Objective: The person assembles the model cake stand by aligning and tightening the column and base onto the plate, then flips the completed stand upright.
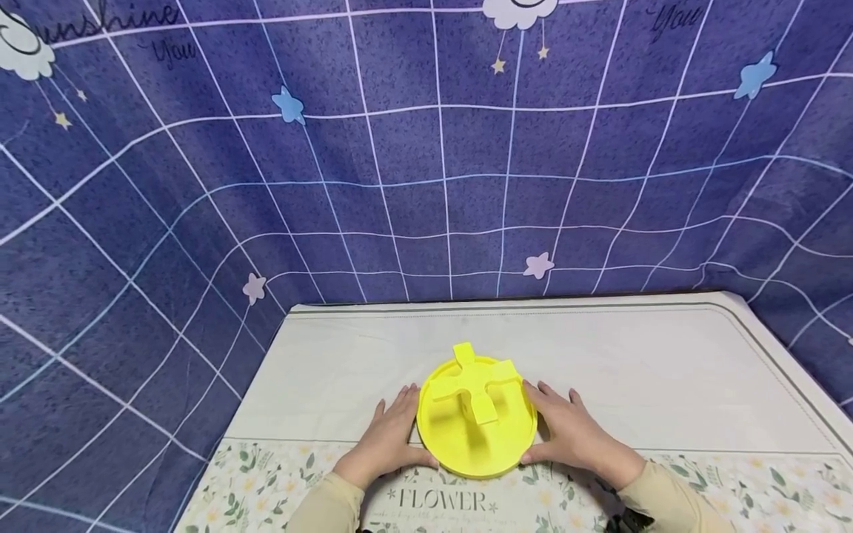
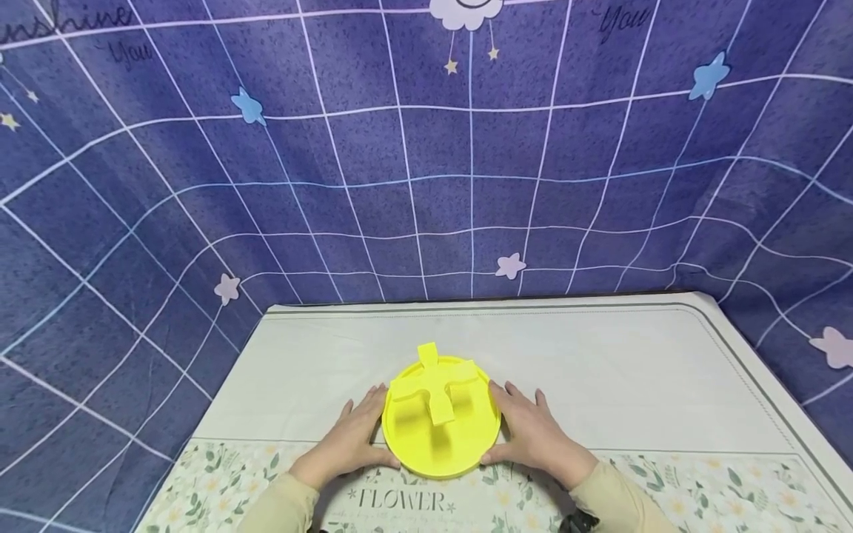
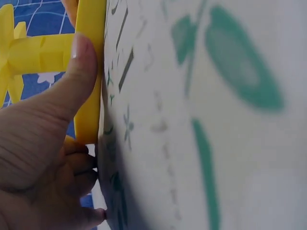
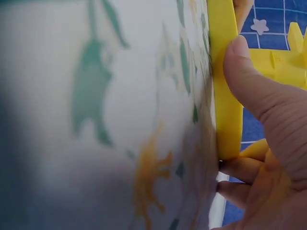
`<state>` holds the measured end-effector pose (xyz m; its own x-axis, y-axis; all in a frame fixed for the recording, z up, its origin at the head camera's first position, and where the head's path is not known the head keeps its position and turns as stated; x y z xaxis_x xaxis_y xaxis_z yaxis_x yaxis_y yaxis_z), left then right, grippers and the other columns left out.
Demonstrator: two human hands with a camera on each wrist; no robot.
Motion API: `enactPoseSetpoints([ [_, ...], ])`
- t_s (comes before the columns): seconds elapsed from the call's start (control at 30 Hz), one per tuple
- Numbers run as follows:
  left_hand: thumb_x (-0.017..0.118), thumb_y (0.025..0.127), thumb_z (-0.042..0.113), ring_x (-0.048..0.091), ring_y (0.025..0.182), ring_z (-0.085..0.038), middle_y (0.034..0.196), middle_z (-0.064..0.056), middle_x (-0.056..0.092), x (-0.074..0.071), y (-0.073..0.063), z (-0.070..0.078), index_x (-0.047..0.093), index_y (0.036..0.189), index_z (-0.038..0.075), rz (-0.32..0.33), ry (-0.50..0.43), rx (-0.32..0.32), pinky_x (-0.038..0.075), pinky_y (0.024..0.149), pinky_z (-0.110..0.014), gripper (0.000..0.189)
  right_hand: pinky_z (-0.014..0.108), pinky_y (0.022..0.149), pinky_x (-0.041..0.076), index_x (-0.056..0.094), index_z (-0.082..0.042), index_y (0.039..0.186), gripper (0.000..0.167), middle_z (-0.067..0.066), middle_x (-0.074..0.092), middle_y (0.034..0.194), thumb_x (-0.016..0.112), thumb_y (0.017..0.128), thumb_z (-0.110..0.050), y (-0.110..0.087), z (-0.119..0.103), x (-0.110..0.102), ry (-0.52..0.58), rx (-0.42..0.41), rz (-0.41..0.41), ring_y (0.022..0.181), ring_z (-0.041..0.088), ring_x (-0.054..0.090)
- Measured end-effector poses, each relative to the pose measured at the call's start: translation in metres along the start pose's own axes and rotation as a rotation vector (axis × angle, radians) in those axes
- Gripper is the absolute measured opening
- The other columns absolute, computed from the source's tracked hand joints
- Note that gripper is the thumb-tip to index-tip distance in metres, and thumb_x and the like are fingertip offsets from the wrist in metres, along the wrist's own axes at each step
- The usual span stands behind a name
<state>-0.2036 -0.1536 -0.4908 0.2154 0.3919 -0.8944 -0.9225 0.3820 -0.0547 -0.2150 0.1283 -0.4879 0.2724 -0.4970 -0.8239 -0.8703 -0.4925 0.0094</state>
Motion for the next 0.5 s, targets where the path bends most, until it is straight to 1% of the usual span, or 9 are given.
enactPoseSetpoints([
  [0.13,0.074,0.056,0.072,0.020,0.146,-0.033,0.158,-0.019,0.024,0.001,0.002,-0.001,0.020,0.154,0.000,0.020,-0.012,0.003,0.011,0.114,-0.061,0.133,0.075,0.104,0.009,0.032,-0.005,0.152,0.125,0.013,0.037,0.153,0.080,0.055,-0.067,0.004,0.003,0.001,0.017,0.026,0.014,0.141,0.038,0.031],
  [0.2,0.074,0.057,0.071,0.021,0.146,-0.032,0.157,-0.018,0.026,0.003,0.001,-0.002,0.021,0.155,0.002,0.026,-0.049,0.008,0.010,0.115,-0.059,0.131,0.074,0.105,0.009,0.033,-0.003,0.151,0.125,0.014,0.038,0.152,0.080,0.054,-0.067,0.002,0.004,0.001,0.033,0.029,0.024,0.140,0.037,0.032],
  [0.3,0.074,0.061,0.067,0.021,0.146,-0.031,0.158,-0.016,0.025,0.003,-0.004,-0.001,0.021,0.156,0.006,0.024,-0.161,0.020,0.009,0.116,-0.056,0.125,0.072,0.107,0.009,0.035,0.000,0.150,0.123,0.017,0.040,0.151,0.079,0.056,-0.066,-0.006,0.005,0.001,0.093,0.025,0.046,0.139,0.038,0.035],
  [0.33,0.074,0.064,0.065,0.021,0.146,-0.030,0.159,-0.014,0.025,0.001,-0.006,0.001,0.020,0.156,0.008,0.021,-0.225,0.029,0.010,0.116,-0.055,0.121,0.071,0.107,0.010,0.036,0.000,0.149,0.121,0.017,0.041,0.150,0.080,0.058,-0.065,-0.009,0.004,0.000,0.119,0.021,0.058,0.138,0.038,0.037],
  [0.4,0.073,0.070,0.059,0.022,0.146,-0.028,0.159,-0.011,0.024,-0.003,-0.010,0.004,0.019,0.157,0.011,0.027,-0.344,0.039,0.015,0.116,-0.053,0.113,0.071,0.107,0.013,0.038,0.001,0.148,0.112,0.018,0.045,0.147,0.080,0.064,-0.059,-0.016,0.001,-0.002,0.171,0.002,0.091,0.135,0.039,0.041],
  [0.5,0.068,0.078,0.055,0.025,0.145,-0.026,0.159,-0.006,0.025,-0.013,-0.016,0.011,0.019,0.157,0.014,0.055,-0.471,0.049,0.022,0.114,-0.050,0.102,0.066,0.108,0.021,0.042,0.001,0.146,0.094,0.017,0.050,0.143,0.078,0.075,-0.050,-0.026,-0.005,-0.007,0.245,-0.004,0.151,0.130,0.038,0.047],
])
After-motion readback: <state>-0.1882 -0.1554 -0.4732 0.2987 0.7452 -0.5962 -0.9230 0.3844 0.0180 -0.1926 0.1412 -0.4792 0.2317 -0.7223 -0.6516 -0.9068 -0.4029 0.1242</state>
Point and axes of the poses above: each hand's wrist, its own y-axis towards the middle knuckle, its own x-axis out of the palm, z = x × y, the point moved 6 cm from there along y, towards the middle knuckle
